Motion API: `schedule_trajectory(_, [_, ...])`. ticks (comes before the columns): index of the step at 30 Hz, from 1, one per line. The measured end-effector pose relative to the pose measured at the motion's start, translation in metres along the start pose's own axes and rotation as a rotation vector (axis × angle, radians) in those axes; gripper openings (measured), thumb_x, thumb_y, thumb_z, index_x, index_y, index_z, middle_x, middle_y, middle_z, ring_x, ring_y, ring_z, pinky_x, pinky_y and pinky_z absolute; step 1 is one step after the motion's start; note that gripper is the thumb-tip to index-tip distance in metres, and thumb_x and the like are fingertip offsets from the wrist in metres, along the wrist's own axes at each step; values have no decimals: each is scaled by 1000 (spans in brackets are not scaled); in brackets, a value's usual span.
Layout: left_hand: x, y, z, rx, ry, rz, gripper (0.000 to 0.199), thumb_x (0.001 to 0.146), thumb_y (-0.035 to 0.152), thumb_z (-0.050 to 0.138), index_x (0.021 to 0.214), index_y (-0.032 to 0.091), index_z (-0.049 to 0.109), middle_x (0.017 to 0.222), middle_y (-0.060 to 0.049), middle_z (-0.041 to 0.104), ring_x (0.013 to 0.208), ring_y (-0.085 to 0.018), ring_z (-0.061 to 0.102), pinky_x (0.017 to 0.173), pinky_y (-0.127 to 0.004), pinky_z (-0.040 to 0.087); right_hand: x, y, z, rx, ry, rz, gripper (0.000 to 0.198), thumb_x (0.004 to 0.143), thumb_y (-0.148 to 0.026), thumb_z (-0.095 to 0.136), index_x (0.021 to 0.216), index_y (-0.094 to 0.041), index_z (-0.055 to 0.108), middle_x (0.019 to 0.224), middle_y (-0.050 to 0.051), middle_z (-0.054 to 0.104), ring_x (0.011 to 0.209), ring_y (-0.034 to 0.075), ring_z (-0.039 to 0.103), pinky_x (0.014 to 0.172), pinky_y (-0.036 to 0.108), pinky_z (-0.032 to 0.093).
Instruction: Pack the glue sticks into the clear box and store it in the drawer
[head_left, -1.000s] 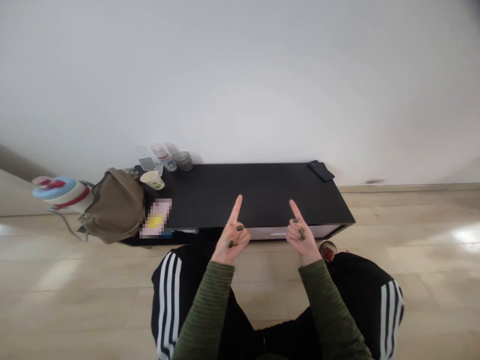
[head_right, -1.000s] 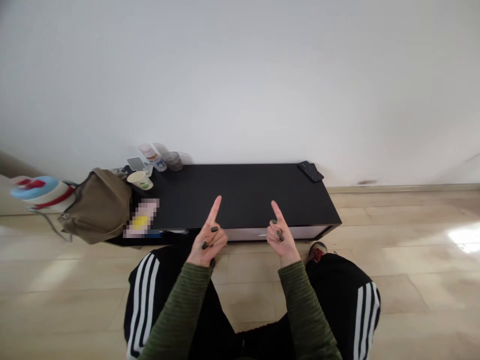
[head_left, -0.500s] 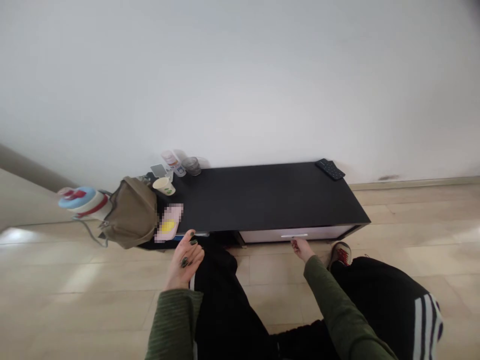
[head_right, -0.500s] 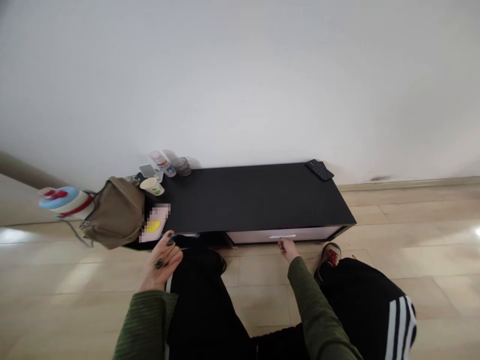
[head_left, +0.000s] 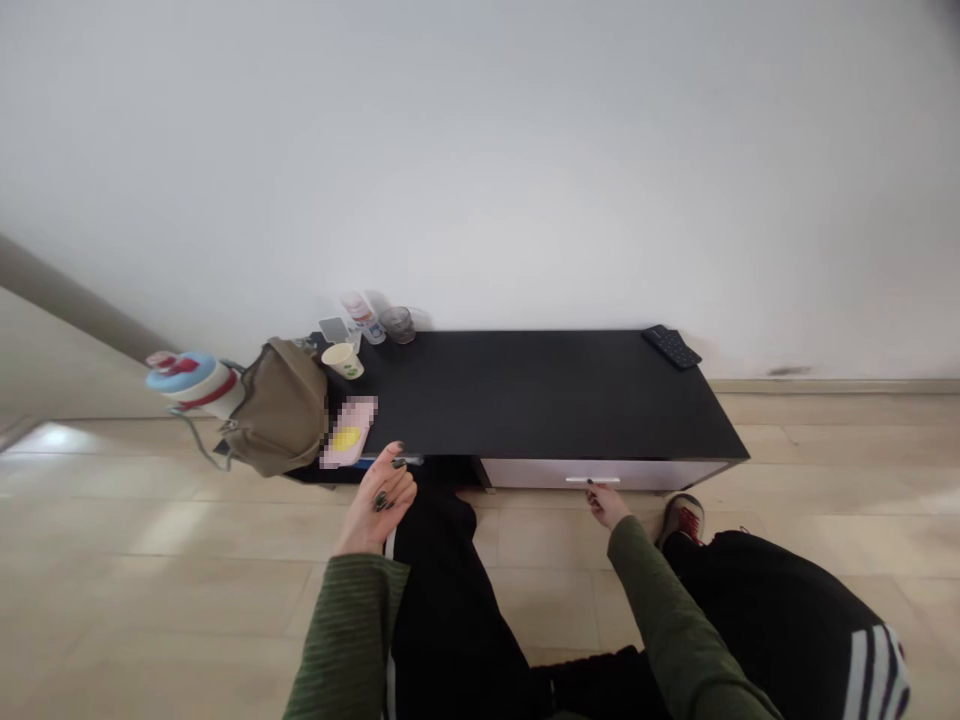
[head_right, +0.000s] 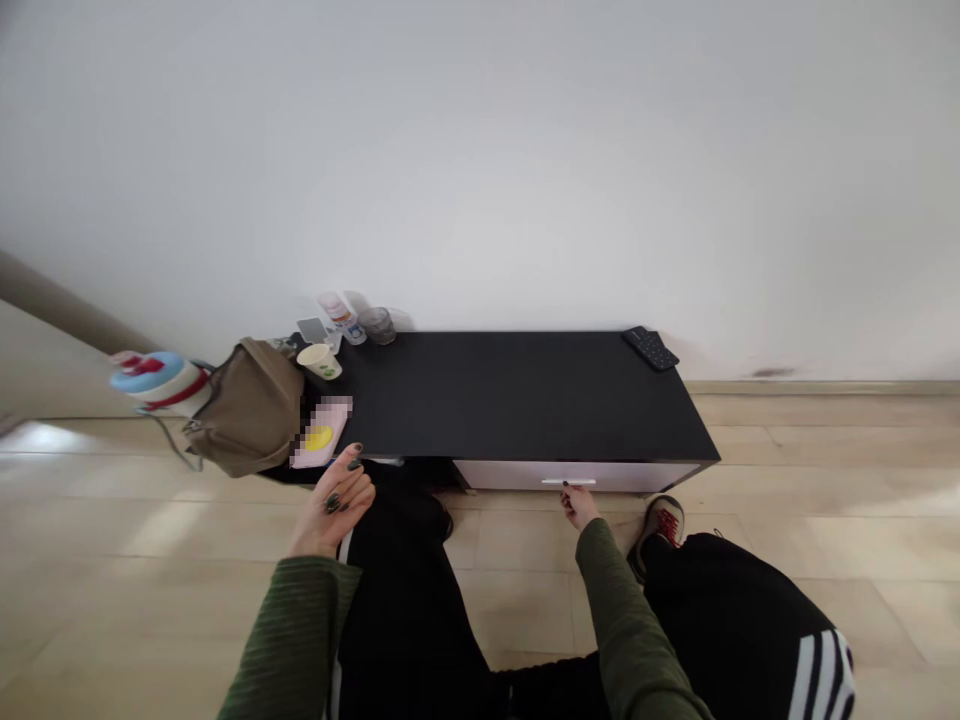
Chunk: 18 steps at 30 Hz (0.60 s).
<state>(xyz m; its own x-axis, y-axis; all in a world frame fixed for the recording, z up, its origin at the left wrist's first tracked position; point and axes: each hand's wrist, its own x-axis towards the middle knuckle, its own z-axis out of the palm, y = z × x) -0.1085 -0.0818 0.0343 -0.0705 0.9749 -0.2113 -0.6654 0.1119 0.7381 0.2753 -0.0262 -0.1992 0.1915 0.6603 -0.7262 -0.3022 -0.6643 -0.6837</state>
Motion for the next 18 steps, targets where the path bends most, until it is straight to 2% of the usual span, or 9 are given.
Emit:
schedule_trajectory(3, [5, 0, 3, 46, -15, -10, 25, 77, 11, 71, 98, 19, 59, 43, 15, 26, 36, -3, 19, 40, -17, 20, -15, 14, -10, -49, 9, 63, 30, 88, -13, 64, 72, -21, 40, 48, -9, 48, 35, 3, 42, 39, 12, 13])
schedule_trajectory(6, [9, 0, 6, 96, -25, -21, 23, 78, 12, 71, 97, 20, 59, 43, 15, 26, 37, -3, 20, 40, -16, 20, -45, 30, -20, -101, -45, 121, 21, 83, -14, 69, 75, -18, 50, 59, 0, 64, 41, 7, 56, 39, 14, 13])
schedule_trajectory(7, [11, -1, 6, 112, -29, -26, 22, 78, 13, 71, 96, 20, 59, 43, 14, 27, 37, -3, 20, 40, -16, 21, -57, 32, -22, -139, -113, 127, 19, 81, -15, 72, 76, -16, 54, 65, 4, 69, 45, 9, 61, 39, 15, 13])
schedule_trajectory(9, [13, -3, 8, 143, -40, -34, 21, 79, 15, 72, 96, 19, 60, 43, 14, 27, 37, -3, 19, 40, -16, 20, -80, 25, -23, -255, -341, 77, 20, 78, -23, 77, 76, -14, 59, 78, 11, 75, 54, 14, 68, 40, 16, 17])
schedule_trajectory(11, [14, -5, 9, 175, -48, -38, 21, 79, 15, 72, 96, 19, 60, 43, 14, 27, 37, -3, 19, 40, -16, 20, -96, 5, -20, -379, -579, -59, 24, 79, -35, 76, 77, -15, 63, 85, 12, 76, 62, 16, 72, 44, 16, 24])
schedule_trajectory(12, [14, -7, 10, 191, -51, -37, 22, 78, 16, 73, 96, 19, 61, 43, 14, 28, 37, -3, 19, 41, -16, 20, -100, -9, -19, -415, -624, -133, 26, 81, -39, 73, 78, -15, 64, 86, 11, 76, 64, 16, 72, 46, 17, 28])
schedule_trajectory(14, [12, -10, 13, 238, -66, -39, 22, 78, 18, 74, 97, 19, 61, 43, 14, 28, 37, -3, 20, 41, -16, 20, -100, -38, -16, -473, -525, -281, 24, 84, -40, 68, 78, -17, 64, 85, 9, 76, 65, 17, 71, 49, 20, 34])
schedule_trajectory(16, [8, -12, 15, 319, -104, -58, 23, 80, 22, 74, 99, 19, 62, 44, 14, 31, 36, -3, 22, 42, -16, 21, -93, -58, -13, -556, -283, -397, 14, 85, -31, 65, 79, -19, 64, 85, 8, 74, 76, 19, 71, 58, 22, 41])
schedule_trajectory(18, [2, -16, 17, 456, -208, -138, 27, 84, 29, 72, 107, 19, 63, 46, 11, 42, 36, -3, 29, 43, -16, 22, -84, -65, -10, -640, -64, -416, 4, 81, -22, 67, 80, -20, 65, 85, 8, 73, 91, 23, 69, 69, 26, 44])
